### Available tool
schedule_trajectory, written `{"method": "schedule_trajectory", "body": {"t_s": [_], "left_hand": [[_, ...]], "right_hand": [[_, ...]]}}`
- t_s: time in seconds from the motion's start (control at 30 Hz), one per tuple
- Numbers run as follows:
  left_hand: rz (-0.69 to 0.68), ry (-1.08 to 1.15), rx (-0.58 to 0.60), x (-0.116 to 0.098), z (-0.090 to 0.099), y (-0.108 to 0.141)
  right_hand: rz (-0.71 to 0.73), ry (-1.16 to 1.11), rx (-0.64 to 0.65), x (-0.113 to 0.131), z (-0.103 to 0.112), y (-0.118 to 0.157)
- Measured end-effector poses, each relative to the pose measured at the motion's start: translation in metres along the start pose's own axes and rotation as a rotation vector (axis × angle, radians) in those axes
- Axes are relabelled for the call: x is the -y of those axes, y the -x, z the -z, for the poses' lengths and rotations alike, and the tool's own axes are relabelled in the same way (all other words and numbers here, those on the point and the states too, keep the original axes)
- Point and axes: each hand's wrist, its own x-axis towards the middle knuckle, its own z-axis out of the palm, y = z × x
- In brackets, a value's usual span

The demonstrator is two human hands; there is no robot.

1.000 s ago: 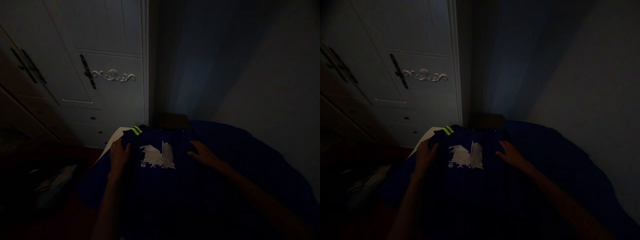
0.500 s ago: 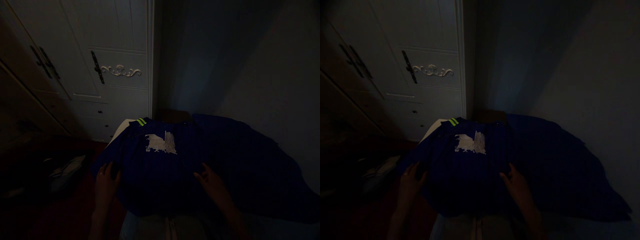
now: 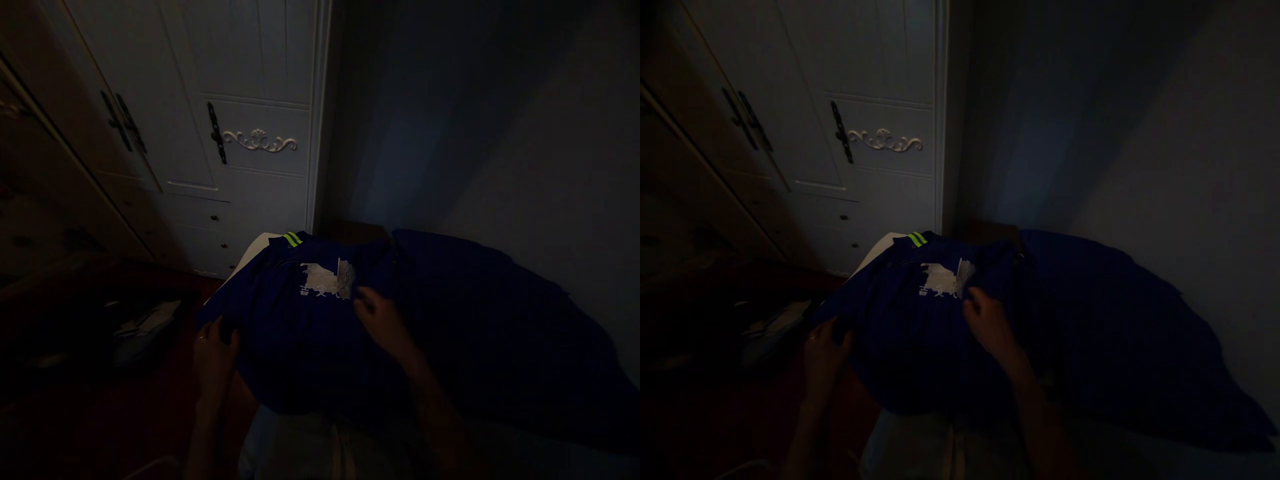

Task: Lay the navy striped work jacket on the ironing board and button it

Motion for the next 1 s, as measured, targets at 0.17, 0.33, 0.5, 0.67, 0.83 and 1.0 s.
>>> {"method": "schedule_trajectory", "body": {"t_s": [0.17, 0.33, 0.5, 0.67, 0.83, 1.0], "left_hand": [[0.137, 0.008, 0.068, -0.002, 0.0, 0.005], [0.209, 0.027, 0.143, 0.006, 0.002, 0.006], [0.303, -0.012, 0.117, 0.007, 0.01, 0.002], [0.168, 0.069, -0.289, -0.011, 0.041, 0.002], [-0.132, 0.154, -0.107, -0.095, 0.048, 0.029], [-0.457, -0.099, 0.781, -0.165, 0.024, 0.071]], "right_hand": [[0.038, -0.011, 0.535, 0.0, -0.042, -0.016], [-0.027, -0.152, 0.43, -0.021, -0.028, 0.007], [0.016, -0.137, 0.233, -0.032, -0.023, 0.03], [0.005, -0.137, 0.097, -0.056, -0.039, 0.032], [0.012, -0.139, 0.141, -0.064, -0.052, 0.027], [0.019, -0.132, 0.211, -0.053, -0.04, 0.027]]}}
